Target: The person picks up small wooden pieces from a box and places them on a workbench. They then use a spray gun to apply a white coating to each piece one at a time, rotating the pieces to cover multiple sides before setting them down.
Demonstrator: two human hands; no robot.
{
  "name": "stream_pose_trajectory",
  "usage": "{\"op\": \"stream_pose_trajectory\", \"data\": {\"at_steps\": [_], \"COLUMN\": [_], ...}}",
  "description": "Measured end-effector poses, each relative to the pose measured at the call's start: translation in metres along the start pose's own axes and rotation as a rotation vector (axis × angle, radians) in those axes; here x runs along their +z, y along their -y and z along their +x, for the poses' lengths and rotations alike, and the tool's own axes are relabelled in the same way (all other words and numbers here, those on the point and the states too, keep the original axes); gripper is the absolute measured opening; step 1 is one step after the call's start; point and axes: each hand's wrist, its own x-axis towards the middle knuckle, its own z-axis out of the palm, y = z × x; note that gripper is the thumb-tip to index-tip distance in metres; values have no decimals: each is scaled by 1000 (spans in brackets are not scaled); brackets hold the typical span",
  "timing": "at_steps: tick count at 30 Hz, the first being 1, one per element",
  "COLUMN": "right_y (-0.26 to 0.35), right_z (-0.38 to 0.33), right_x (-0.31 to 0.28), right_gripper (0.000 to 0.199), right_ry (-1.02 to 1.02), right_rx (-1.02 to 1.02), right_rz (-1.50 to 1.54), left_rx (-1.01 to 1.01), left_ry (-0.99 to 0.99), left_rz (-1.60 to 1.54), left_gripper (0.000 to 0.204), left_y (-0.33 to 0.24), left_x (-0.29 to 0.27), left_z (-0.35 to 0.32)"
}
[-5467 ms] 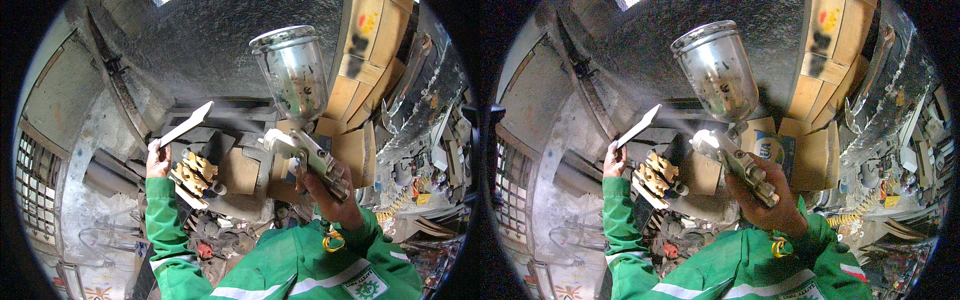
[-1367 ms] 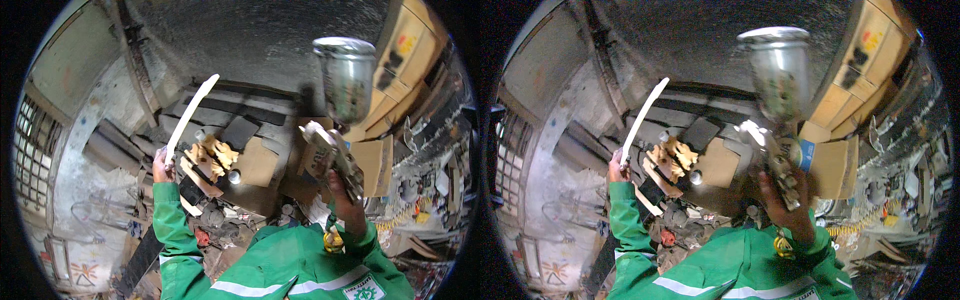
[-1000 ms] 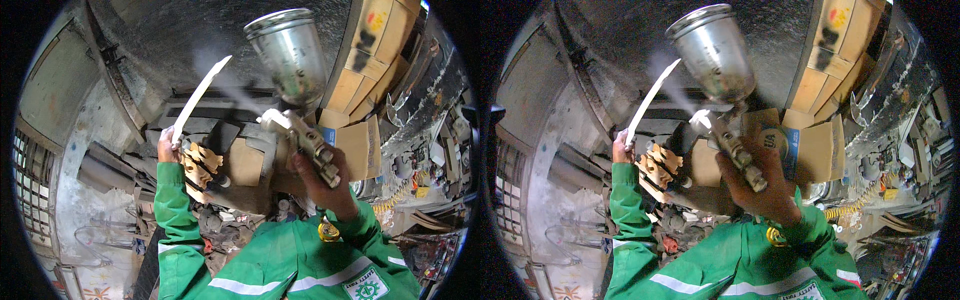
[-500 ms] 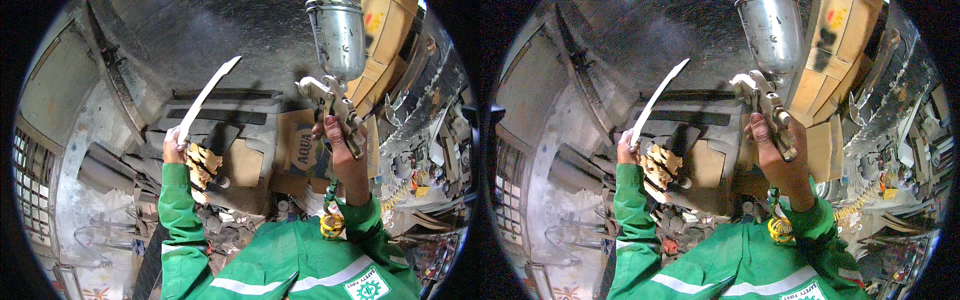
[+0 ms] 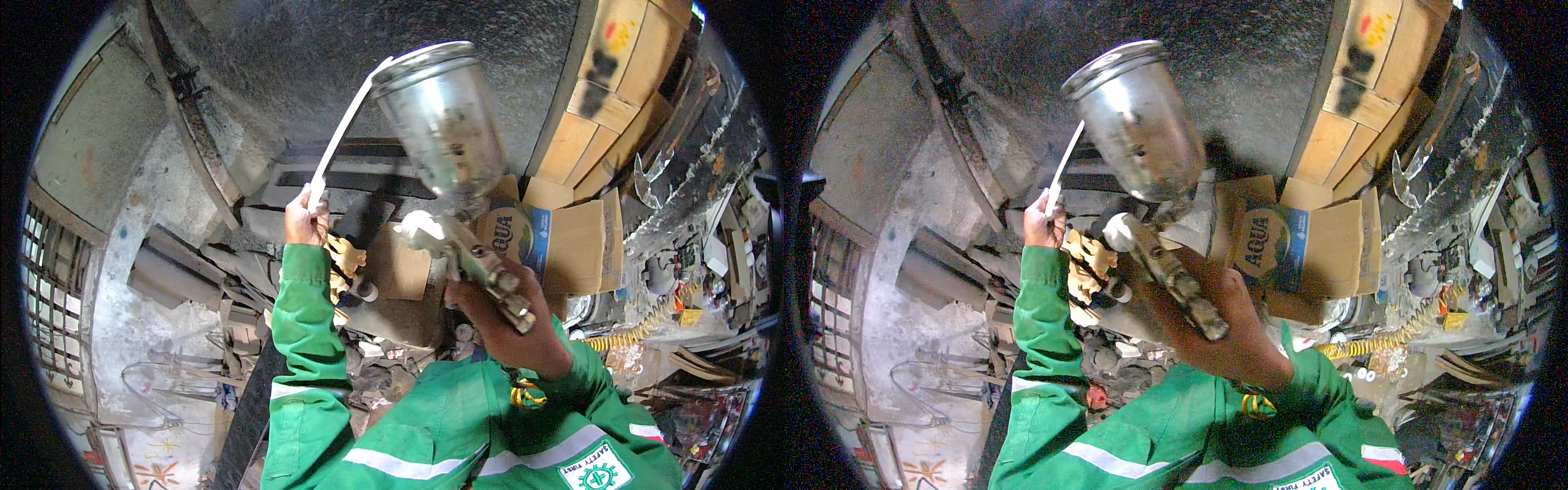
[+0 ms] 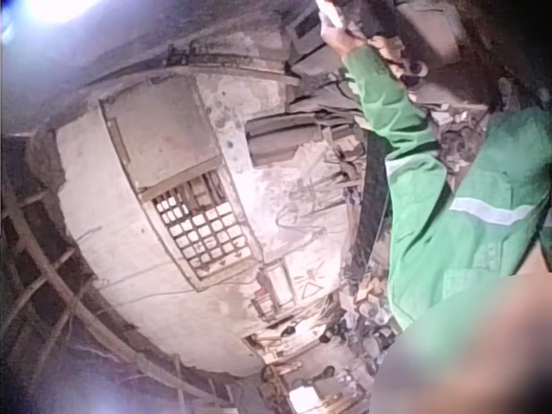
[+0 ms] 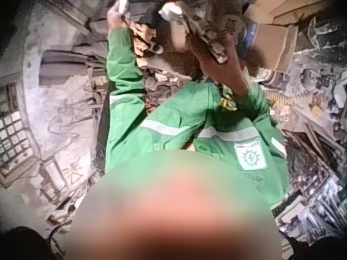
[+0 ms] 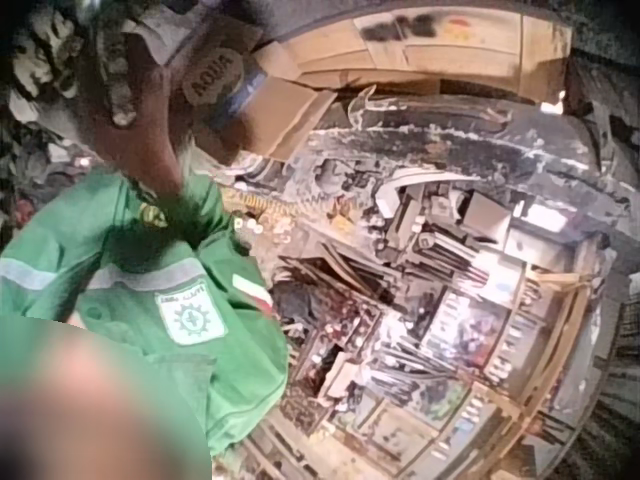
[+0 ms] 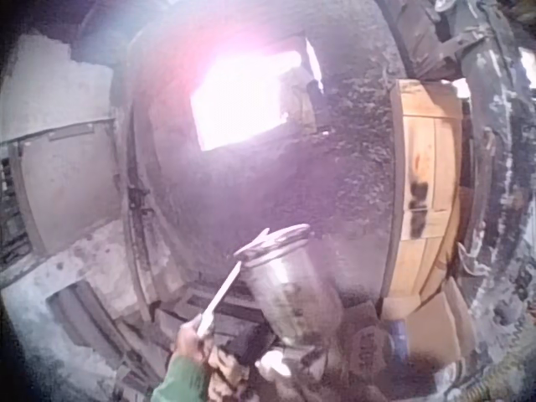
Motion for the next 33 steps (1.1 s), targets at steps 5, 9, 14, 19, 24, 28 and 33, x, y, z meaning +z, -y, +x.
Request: {"op": "stream_pose_trajectory", "data": {"at_steps": [5,9,14,19,24,28,33], "right_y": [4,-6,-11,-27,-36,-25,3], "right_z": [-3,22,41,34,20,37,63], "right_x": [-17,-30,-26,8,11,5,-17], "right_gripper": [23,19,11,20,28,22,10], "right_ry": [-277,-311,-318,-305,-203,-242,-372], "right_rx": [-13,-146,-133,-213,-141,-266,-162], "right_rz": [62,171,-114,32,-69,-87,-136], "left_rx": [349,839,1041,1076,1071,1053,1065], "left_ry": [-202,-424,-358,-326,-314,-323,-277], "left_rz": [733,1370,1613,1602,1621,1590,1531], "left_gripper": [15,21,28,27,28,31,34], "left_y": [9,4,8,21,23,24,24], "left_x": [-2,-23,-39,-32,-25,-23,-20], "left_z": [-16,-27,-26,-16,-11,-16,-32]}}
